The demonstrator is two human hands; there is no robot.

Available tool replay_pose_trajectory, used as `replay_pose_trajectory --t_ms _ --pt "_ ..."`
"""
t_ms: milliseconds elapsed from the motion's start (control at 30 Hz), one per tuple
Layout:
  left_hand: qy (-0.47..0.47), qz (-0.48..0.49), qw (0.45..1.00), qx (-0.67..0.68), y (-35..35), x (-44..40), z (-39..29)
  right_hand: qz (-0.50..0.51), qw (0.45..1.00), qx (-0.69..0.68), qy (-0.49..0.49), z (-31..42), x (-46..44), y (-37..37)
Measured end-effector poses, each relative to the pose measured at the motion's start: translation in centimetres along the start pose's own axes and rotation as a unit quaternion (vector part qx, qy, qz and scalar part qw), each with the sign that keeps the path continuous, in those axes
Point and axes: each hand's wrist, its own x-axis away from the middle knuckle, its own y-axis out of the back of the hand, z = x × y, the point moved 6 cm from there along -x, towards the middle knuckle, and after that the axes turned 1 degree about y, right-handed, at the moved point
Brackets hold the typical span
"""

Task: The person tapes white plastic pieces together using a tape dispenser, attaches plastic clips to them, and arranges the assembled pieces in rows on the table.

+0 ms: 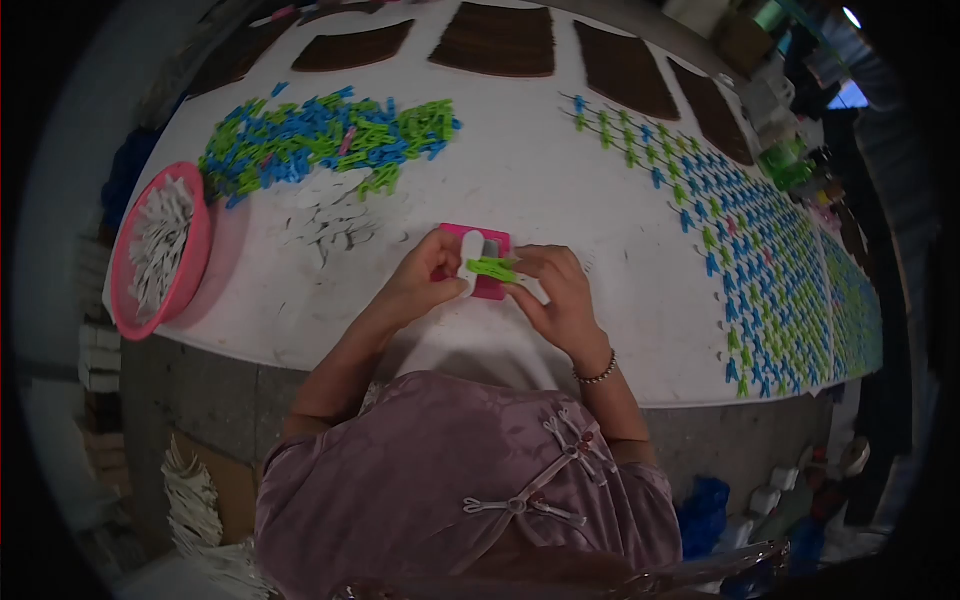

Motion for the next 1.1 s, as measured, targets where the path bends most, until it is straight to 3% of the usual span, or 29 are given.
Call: replay_pose_trajectory --t_ms 67,200,267,300,367,500,567,767,967,1100 --pt "0.029 -0.036 0.999 -0.016 0.3 0.0 0.6 0.001 0.99 0.102 0.097 1.1 0.4 0.2" --pt "-0.003 -0.013 0.996 -0.091 -0.2 -0.6 0.9 -0.033 0.985 0.15 0.076 0.4 1.5 1.7" --pt "-0.083 -0.068 0.98 -0.168 0.4 -0.6 -0.8 -0.054 0.984 0.171 0.02 -1.6 2.6 3.0" --pt "-0.086 -0.054 0.98 -0.169 1.3 -0.7 -0.5 -0.063 0.981 0.181 0.014 -2.6 3.4 4.0" --pt "-0.078 -0.134 0.934 -0.322 5.3 -0.6 0.2 -0.13 0.951 0.262 -0.096 -5.7 6.1 7.9" --pt "-0.065 -0.19 0.881 -0.428 11.3 0.4 1.5 -0.207 0.876 0.346 -0.265 -11.2 12.9 16.0" --pt "-0.086 -0.194 0.768 -0.604 13.0 1.0 2.2 -0.225 0.838 0.383 -0.318 -13.6 15.9 19.5" --pt "-0.116 -0.194 0.74 -0.634 12.8 1.7 2.6 -0.206 0.732 0.472 -0.446 -19.8 20.8 25.5" --pt "-0.073 -0.213 0.764 -0.605 12.8 1.4 2.0 -0.185 0.707 0.485 -0.48 -21.7 20.9 26.4" --pt "-0.075 -0.209 0.745 -0.629 12.9 1.2 1.9 -0.174 0.711 0.478 -0.486 -22.7 20.8 26.5"
